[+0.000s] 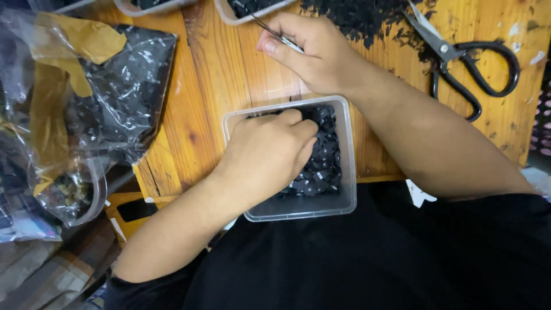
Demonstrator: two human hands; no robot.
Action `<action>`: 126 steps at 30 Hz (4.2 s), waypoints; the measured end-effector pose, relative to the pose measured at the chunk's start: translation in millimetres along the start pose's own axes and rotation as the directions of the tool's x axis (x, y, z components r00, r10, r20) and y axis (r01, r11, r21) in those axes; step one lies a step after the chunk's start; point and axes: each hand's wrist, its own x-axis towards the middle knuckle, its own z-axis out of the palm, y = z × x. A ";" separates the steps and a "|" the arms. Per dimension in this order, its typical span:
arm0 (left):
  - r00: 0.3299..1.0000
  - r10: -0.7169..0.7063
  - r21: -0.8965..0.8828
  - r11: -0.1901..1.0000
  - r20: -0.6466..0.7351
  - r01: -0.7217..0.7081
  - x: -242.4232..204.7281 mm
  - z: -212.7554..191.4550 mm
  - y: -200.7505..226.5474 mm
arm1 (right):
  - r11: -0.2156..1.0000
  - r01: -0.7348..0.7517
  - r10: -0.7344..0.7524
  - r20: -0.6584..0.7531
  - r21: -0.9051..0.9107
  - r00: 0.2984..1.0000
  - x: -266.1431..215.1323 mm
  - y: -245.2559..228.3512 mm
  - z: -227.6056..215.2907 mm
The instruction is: The person uses a small knife to trim the edges of small black fabric pieces with white text. They pick up each piece from a clear plastic container, trim it, and place it back into the container. The workspace is a wooden table with several other containers of similar fabric pieces and a pair of scissors nearby.
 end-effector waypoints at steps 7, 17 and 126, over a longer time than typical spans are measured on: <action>0.936 -0.041 -0.656 0.724 -0.350 -0.214 -4.0 -31.8 -18.5 | 0.986 -0.151 0.154 0.049 -0.072 0.987 -11.5 -38.8 -28.1; 0.893 -0.306 -0.783 0.617 -0.331 -0.079 -6.6 -29.3 -29.7 | 0.999 -0.016 0.026 0.197 -0.052 0.980 -12.2 -58.9 -40.6; 0.813 -0.473 -0.915 0.366 -0.339 -0.169 21.1 -20.9 -46.8 | 0.939 -0.039 0.097 0.152 -0.342 0.984 -23.0 -40.1 -26.7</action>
